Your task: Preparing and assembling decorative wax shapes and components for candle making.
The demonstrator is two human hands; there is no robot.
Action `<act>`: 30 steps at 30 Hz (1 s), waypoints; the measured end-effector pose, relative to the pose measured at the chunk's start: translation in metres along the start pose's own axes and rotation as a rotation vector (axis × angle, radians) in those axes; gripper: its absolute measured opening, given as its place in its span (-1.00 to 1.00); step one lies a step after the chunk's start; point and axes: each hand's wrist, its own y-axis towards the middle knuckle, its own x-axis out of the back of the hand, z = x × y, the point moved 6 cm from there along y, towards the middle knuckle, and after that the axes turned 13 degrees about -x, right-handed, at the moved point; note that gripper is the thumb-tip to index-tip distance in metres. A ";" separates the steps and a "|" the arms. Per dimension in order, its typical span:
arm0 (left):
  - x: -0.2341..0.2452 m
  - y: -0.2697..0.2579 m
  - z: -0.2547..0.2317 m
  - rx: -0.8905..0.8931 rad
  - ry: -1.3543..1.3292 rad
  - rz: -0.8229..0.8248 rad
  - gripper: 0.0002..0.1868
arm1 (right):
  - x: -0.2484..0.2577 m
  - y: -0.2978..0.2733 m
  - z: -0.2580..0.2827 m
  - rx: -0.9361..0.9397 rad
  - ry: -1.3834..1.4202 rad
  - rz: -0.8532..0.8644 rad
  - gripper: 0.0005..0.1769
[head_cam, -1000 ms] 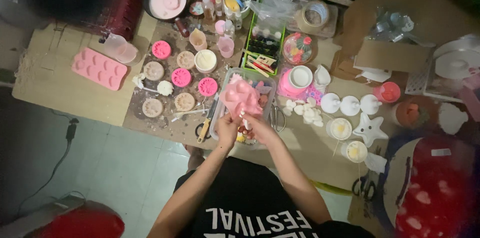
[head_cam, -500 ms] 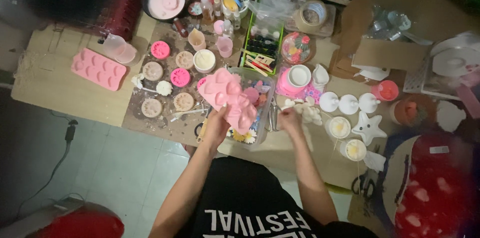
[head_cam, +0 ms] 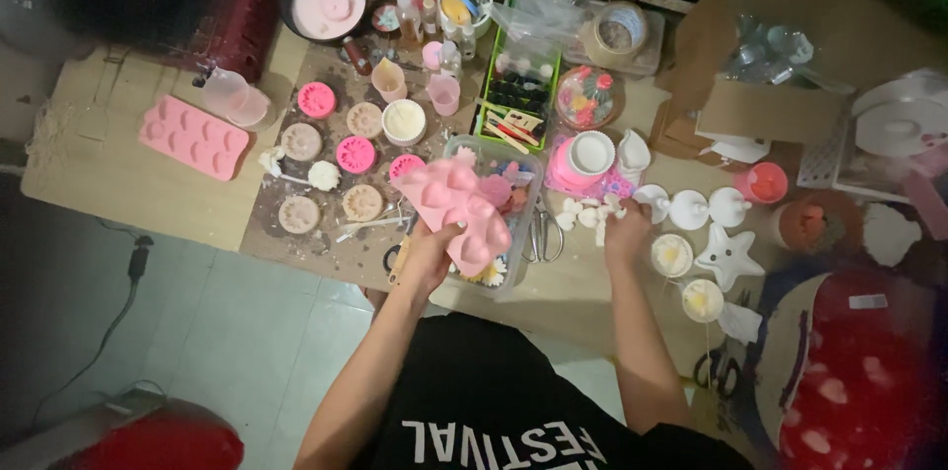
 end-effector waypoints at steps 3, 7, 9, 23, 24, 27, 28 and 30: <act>-0.003 0.000 0.002 0.006 -0.049 0.049 -0.40 | 0.009 -0.004 0.011 0.068 -0.098 -0.075 -0.69; -0.025 -0.009 -0.015 0.027 -0.088 0.127 -0.26 | 0.030 -0.020 0.043 0.142 -0.157 -0.069 -0.59; -0.028 -0.011 -0.018 0.023 -0.097 0.153 -0.20 | 0.051 -0.037 0.073 0.178 -0.136 -0.074 -0.54; -0.021 0.002 0.043 0.083 0.031 0.271 -0.14 | 0.002 -0.111 0.145 0.010 0.730 0.767 -0.83; -0.017 0.004 0.046 0.069 0.025 0.257 -0.14 | 0.001 -0.113 0.144 0.025 0.726 0.782 -0.83; 0.010 0.021 0.076 0.052 0.064 0.213 -0.20 | 0.009 -0.112 0.145 0.115 0.716 0.610 -0.78; 0.026 0.033 0.103 0.161 -0.071 0.229 -0.31 | 0.009 -0.115 0.147 0.105 0.633 0.526 -0.78; 0.039 0.035 0.123 0.260 -0.213 0.236 -0.42 | 0.000 -0.121 0.138 0.104 0.548 0.453 -0.78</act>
